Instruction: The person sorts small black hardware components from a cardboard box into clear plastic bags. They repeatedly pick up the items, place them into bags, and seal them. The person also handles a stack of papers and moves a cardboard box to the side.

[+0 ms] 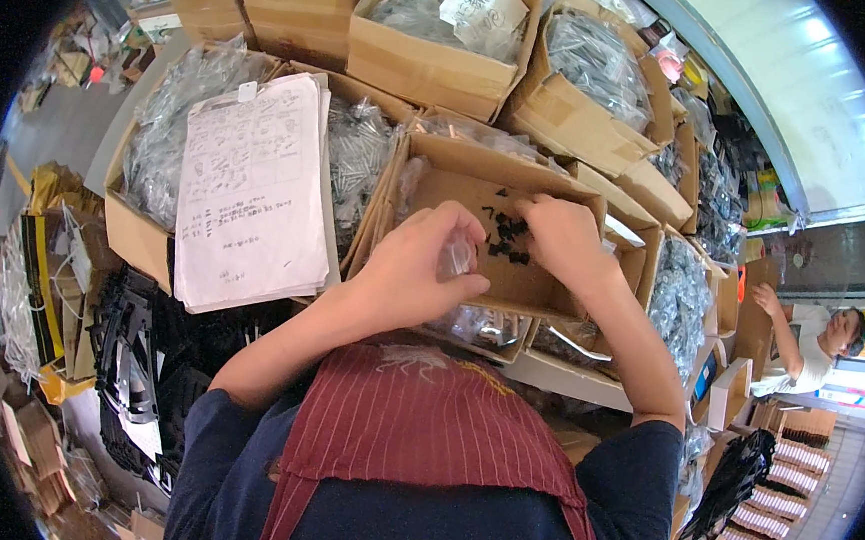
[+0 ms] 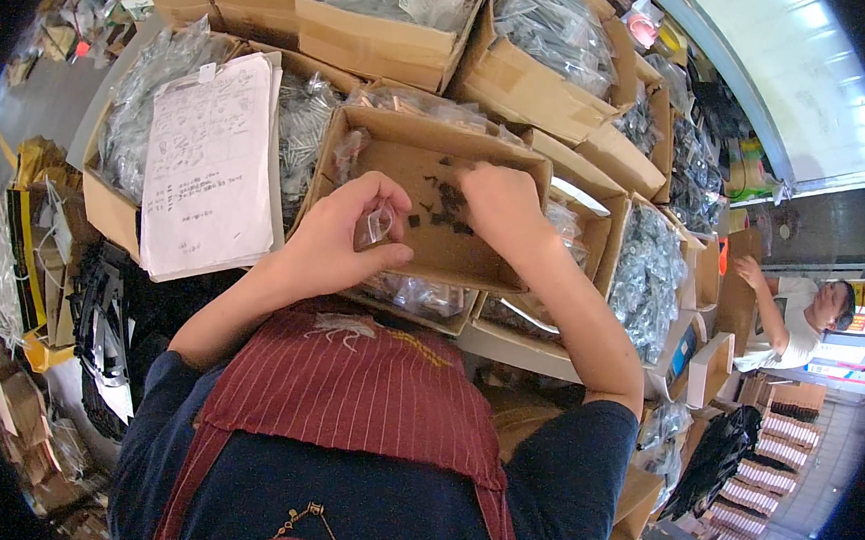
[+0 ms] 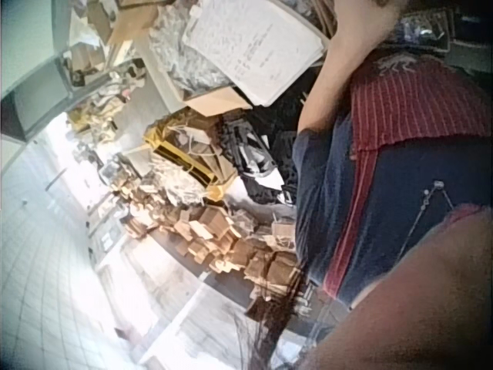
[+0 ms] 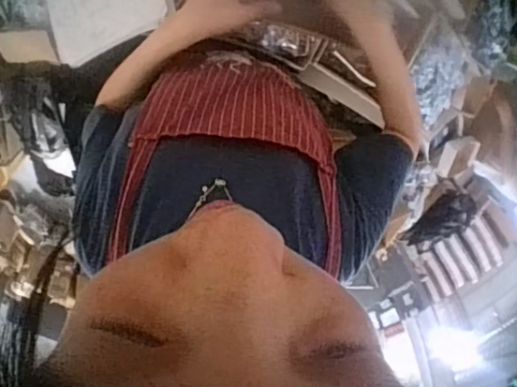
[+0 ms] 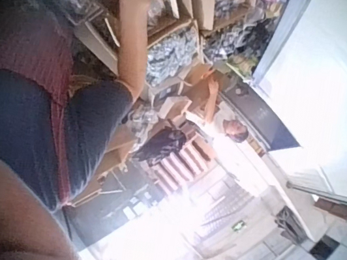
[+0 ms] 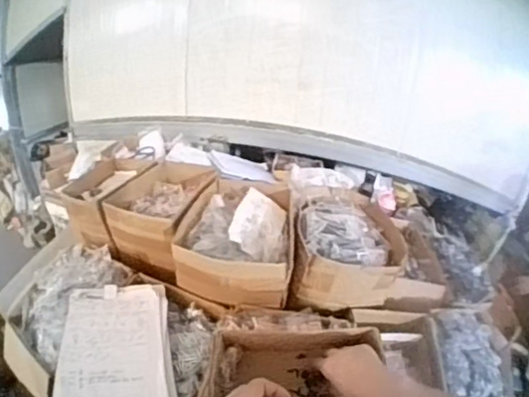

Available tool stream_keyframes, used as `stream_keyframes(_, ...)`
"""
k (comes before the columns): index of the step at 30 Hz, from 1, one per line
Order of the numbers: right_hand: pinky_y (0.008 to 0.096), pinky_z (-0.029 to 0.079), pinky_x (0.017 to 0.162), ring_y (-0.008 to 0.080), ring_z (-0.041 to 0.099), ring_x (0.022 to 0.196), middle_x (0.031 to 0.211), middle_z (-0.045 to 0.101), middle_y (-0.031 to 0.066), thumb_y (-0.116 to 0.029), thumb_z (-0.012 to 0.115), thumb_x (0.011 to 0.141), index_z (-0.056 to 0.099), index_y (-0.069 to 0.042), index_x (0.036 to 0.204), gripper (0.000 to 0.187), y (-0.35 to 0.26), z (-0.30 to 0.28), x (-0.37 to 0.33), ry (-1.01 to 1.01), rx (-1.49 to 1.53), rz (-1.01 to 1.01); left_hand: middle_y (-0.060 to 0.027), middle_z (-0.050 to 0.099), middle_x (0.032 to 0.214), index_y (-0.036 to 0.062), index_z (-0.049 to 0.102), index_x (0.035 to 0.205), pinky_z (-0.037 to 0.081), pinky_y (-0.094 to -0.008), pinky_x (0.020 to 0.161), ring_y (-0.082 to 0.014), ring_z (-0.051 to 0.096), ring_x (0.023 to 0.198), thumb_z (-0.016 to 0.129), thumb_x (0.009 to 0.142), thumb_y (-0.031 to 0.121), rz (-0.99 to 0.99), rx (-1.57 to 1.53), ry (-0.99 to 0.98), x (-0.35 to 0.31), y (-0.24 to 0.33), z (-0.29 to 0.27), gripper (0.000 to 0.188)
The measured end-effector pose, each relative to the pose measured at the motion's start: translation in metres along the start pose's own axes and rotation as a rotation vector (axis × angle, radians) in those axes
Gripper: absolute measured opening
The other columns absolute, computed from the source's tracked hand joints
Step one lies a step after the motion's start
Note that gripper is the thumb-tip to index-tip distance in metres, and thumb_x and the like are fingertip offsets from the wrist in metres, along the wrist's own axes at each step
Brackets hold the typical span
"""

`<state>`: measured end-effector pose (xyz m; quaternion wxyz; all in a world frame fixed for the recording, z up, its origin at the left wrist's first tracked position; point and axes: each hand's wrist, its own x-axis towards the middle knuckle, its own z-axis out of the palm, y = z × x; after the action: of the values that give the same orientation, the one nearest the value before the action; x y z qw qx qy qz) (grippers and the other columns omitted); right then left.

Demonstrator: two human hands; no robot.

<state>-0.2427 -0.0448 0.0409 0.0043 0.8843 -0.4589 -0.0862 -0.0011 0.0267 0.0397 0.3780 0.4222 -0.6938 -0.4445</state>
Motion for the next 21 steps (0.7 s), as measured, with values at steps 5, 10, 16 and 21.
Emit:
stream_keyframes(5,0.0453,0.057,0.074,0.0356,0.069,0.086,0.094,0.066,0.0164,-0.005,0.071,0.075,0.065,-0.005,0.116,0.041,0.003,-0.001,-0.006,0.058,0.008,-0.011,-0.0072,0.066,0.091,0.0056,0.061,0.104,0.051,-0.0335,0.079,-0.0191,0.064,0.086,0.079,0.084,0.021,-0.057,0.045,-0.044,-0.001,0.0,-0.004,0.031)
stream_keyframes(10,0.0451,0.057,0.072,0.0367,0.069,0.084,0.095,0.066,0.0168,-0.002,0.069,0.077,0.064,-0.004,0.119,0.042,-0.001,-0.002,-0.003,0.014,-0.003,-0.042,-0.0087,0.066,0.091,0.0055,0.063,0.099,0.051,-0.0354,0.079,-0.0236,0.065,0.085,0.079,0.084,0.022,-0.108,0.055,-0.068,0.001,0.0,-0.003,0.028)
stream_keyframes(16,0.0462,0.057,0.07,0.0375,0.069,0.082,0.091,0.066,0.0175,-0.003,0.069,0.077,0.063,-0.003,0.113,0.037,0.008,0.004,0.007,0.004,-0.043,-0.128,-0.0094,0.068,0.092,0.005,0.065,0.095,0.051,-0.0351,0.078,-0.0237,0.066,0.086,0.079,0.084,0.02,-0.101,0.093,-0.084,0.002,-0.005,-0.002,0.023)
stream_keyframes(21,0.0375,0.057,0.068,0.0311,0.068,0.078,0.09,0.067,0.0133,-0.007,0.075,0.082,0.067,-0.006,0.108,0.027,0.007,-0.021,0.002,0.175,0.342,-0.153,-0.0097,0.069,0.09,0.0042,0.065,0.094,0.052,-0.0337,0.079,-0.0238,0.068,0.087,0.08,0.083,0.015,-0.13,0.073,-0.054,0.003,-0.003,-0.004,0.022)
